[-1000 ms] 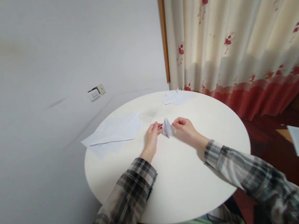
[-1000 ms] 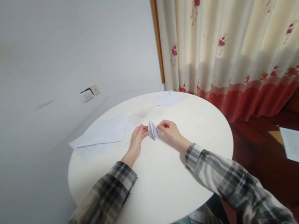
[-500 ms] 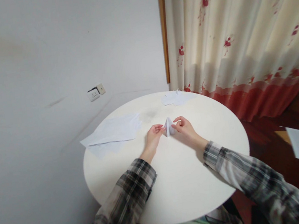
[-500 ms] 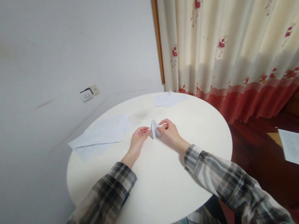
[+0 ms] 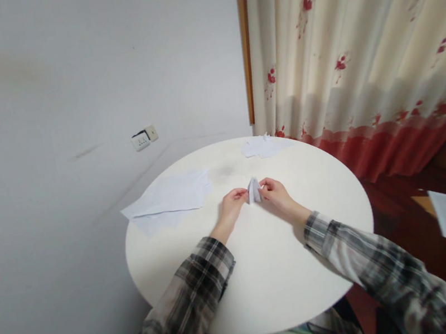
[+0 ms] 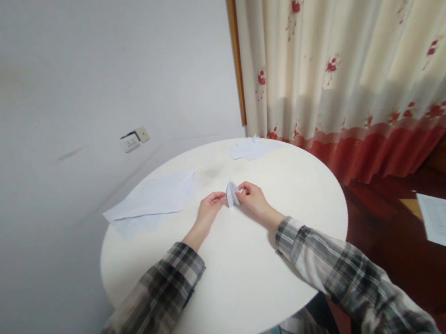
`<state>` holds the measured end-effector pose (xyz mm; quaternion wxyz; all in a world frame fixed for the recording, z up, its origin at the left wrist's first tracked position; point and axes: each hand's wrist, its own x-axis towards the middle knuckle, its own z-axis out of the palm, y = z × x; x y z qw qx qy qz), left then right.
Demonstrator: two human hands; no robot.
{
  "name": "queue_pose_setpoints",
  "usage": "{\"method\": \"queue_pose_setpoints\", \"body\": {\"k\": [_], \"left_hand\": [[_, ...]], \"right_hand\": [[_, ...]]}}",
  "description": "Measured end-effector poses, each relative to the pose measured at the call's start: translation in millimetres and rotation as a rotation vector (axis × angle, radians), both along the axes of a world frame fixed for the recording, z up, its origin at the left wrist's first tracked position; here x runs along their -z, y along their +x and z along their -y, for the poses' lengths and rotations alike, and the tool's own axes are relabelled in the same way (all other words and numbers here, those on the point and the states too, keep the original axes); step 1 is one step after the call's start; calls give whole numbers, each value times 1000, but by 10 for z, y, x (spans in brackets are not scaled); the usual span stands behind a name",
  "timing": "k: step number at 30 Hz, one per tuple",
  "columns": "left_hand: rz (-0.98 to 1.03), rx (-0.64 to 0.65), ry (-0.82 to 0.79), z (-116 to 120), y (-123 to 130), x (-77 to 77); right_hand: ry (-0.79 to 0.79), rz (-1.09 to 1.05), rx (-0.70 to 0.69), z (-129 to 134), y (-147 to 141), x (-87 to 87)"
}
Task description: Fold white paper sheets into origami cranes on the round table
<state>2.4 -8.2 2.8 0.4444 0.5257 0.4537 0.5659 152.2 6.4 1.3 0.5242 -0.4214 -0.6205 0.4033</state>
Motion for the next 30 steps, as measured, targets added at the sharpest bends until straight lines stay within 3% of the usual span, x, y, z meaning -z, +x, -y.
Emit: {"method": "queue_pose_setpoints", "body": {"k": [16,24,30], "left_hand": [[150,-139,-23,11,-55,-24],[136,-127,1,13,-60,-20],[152,-138,-1,11,-64,-22]], "right_hand": [[51,2,100,-7,47,17],[37,19,102,4,34,-12],[-18,-81,79,56,28,-59]]}}
